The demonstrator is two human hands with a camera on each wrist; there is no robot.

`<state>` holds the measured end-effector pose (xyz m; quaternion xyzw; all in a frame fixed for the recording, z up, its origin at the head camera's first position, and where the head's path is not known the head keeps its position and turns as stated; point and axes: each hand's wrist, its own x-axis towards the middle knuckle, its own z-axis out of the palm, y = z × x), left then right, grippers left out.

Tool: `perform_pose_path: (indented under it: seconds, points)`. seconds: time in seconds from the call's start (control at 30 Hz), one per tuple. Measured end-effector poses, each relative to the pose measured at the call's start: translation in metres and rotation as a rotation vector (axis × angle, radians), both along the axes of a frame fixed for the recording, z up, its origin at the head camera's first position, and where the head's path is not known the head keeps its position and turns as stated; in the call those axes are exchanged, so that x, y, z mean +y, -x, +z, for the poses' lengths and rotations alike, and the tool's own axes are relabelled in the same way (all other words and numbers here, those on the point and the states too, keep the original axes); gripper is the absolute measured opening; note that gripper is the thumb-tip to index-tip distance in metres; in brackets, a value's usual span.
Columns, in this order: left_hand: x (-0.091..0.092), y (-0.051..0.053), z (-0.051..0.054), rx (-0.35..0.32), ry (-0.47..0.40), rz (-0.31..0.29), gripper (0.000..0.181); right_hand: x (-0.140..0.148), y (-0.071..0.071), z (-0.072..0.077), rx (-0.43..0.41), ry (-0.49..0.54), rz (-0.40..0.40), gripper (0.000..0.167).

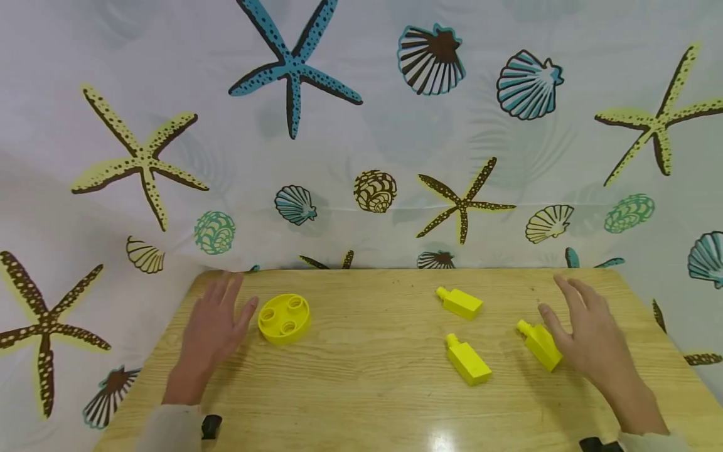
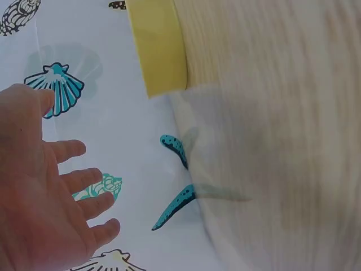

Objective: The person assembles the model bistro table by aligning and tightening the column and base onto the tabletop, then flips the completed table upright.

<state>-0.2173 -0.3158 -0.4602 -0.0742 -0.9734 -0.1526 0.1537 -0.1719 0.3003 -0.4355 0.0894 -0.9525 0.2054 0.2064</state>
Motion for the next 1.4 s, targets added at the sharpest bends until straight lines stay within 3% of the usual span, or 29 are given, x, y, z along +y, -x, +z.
perform_pose_path:
  seconds: [0.1, 0.3, 0.53, 0.67, 0.93, 1.4]
  points:
    - [0.004, -0.004, -0.003, -0.049, -0.040, 0.003, 0.073, -0.011, -0.007, -0.001, 0.000, 0.068, -0.004, 0.062]
    - [0.013, -0.010, -0.003, -0.225, -0.198, 0.023, 0.083, -0.031, -0.018, -0.008, 0.004, 0.291, 0.021, 0.059]
    - [0.026, -0.011, -0.014, -0.284, -0.262, 0.002, 0.090, -0.051, -0.029, -0.014, -0.071, 0.455, 0.020, 0.054]
    - [0.032, -0.009, -0.019, -0.310, -0.284, -0.007, 0.100, -0.061, -0.034, -0.019, -0.150, 0.525, 0.035, 0.053]
    - [0.038, -0.005, -0.026, -0.346, -0.324, -0.013, 0.105, -0.082, -0.034, -0.036, -0.424, 0.667, 0.100, 0.061]
    - [0.040, -0.001, -0.028, -0.354, -0.309, -0.006, 0.098, -0.097, -0.039, -0.050, -0.533, 0.549, 0.128, 0.061]
